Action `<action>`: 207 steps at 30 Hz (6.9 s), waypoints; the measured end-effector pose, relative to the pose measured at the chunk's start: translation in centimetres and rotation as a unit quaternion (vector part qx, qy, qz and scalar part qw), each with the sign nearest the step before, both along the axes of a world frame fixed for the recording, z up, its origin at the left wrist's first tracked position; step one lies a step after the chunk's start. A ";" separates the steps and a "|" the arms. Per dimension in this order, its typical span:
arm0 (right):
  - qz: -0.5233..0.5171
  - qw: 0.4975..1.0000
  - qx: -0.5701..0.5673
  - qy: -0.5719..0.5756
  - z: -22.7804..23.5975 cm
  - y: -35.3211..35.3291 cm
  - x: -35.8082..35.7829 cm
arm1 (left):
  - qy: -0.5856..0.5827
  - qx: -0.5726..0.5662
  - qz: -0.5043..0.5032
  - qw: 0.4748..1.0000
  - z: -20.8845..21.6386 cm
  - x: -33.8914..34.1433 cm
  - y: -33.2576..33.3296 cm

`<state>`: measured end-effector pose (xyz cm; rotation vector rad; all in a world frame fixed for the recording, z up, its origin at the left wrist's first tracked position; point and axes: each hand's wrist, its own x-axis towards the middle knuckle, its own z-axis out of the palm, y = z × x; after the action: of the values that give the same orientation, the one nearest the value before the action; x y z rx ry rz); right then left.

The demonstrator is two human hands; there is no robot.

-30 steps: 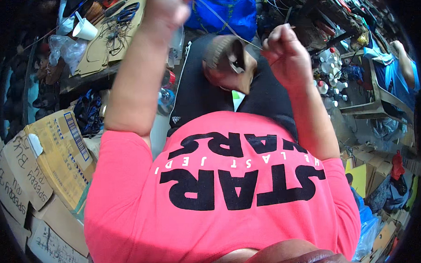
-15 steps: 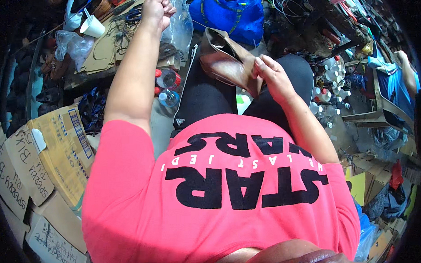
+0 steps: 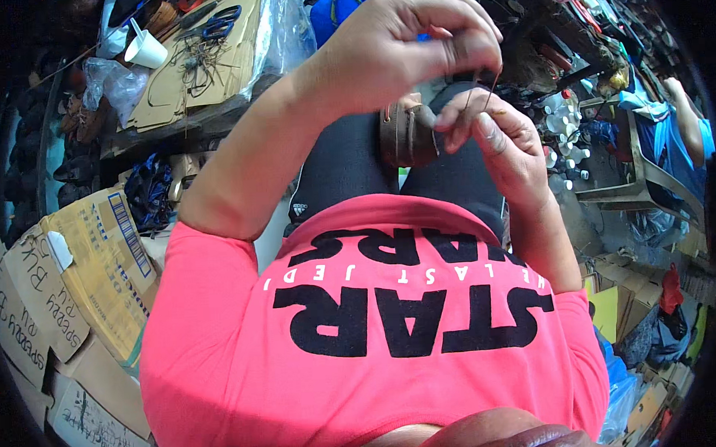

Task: Stitching leather components of a shoe by hand using a needle and thread.

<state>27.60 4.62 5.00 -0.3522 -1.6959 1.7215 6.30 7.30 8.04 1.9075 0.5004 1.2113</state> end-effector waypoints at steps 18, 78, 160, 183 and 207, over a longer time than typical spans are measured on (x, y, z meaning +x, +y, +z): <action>-0.400 0.896 0.112 -0.159 -0.4 13.3 12.4 | -0.144 -0.369 -0.017 0.918 -7.0 0.2 -1.3; 0.022 0.939 -0.331 0.095 -3.3 2.7 2.4 | 0.207 0.329 0.150 0.909 -7.8 1.7 -3.0; -0.099 0.949 0.047 -0.294 -1.1 11.5 -7.2 | 0.471 0.098 0.669 0.566 -7.3 -32.7 0.8; -0.043 0.832 0.485 -0.265 -4.1 19.9 -38.3 | 0.289 0.049 0.730 0.617 -13.7 -30.4 -3.9; -0.053 0.950 -0.108 -0.288 -2.2 6.0 2.7 | 0.207 0.022 0.417 0.885 -10.5 -9.2 -3.5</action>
<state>30.30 10.60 2.78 -1.1197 -1.8296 1.8384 -2.85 3.77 -2.49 2.0509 1.6648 1.3021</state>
